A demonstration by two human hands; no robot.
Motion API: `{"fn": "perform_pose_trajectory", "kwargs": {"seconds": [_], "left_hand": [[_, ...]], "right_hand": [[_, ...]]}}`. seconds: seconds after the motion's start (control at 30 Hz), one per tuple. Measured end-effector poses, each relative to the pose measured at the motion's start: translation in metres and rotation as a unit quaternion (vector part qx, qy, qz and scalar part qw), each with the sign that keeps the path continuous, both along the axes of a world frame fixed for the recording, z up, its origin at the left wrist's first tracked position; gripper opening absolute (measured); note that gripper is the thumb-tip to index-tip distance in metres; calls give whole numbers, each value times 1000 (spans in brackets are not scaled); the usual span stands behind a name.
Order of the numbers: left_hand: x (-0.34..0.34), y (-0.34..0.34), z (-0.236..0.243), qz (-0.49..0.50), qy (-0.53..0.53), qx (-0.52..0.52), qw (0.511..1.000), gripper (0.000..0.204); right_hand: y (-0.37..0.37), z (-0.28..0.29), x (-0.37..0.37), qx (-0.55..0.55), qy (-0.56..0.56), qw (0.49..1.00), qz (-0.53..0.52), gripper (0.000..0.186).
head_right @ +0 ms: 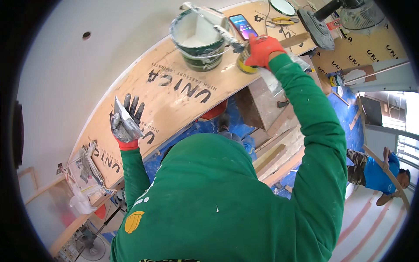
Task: The person applies plaster to a wall using a spatula and a hand-held tray. They scoop plaster from a bucket onto the tray and then spread it along a horizontal line on the wall to fill and smooth the surface.
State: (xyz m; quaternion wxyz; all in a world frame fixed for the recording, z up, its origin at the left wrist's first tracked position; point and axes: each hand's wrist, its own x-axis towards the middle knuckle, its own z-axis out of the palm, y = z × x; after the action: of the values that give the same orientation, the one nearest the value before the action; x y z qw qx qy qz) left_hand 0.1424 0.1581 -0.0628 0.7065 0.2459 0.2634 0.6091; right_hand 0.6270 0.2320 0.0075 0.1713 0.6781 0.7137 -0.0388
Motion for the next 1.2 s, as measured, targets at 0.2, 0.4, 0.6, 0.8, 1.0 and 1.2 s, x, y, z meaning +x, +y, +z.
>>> {"fn": "perform_pose_trajectory", "kwargs": {"seconds": [0.2,0.4,0.6,0.8,1.0,1.2], "left_hand": [[-109,-53,-23,38,-42,-24,998,73],[-177,-94,-57,44,-127,-72,988,72],[-178,-103,-56,-18,-135,-82,987,72],[-173,-98,-90,-42,-151,-165,974,63],[-149,-84,-57,-125,-176,-136,967,67],[-87,-56,-52,-240,-238,-114,934,72]], "right_hand": [[-38,22,-57,-73,8,994,-85,101],[-71,35,-159,-107,68,989,-71,102],[-79,20,-283,-54,71,993,-81,105],[-108,18,-323,107,113,987,-27,89],[-175,8,-299,22,392,895,-210,64],[-191,-68,-253,129,532,811,-208,71]]}}
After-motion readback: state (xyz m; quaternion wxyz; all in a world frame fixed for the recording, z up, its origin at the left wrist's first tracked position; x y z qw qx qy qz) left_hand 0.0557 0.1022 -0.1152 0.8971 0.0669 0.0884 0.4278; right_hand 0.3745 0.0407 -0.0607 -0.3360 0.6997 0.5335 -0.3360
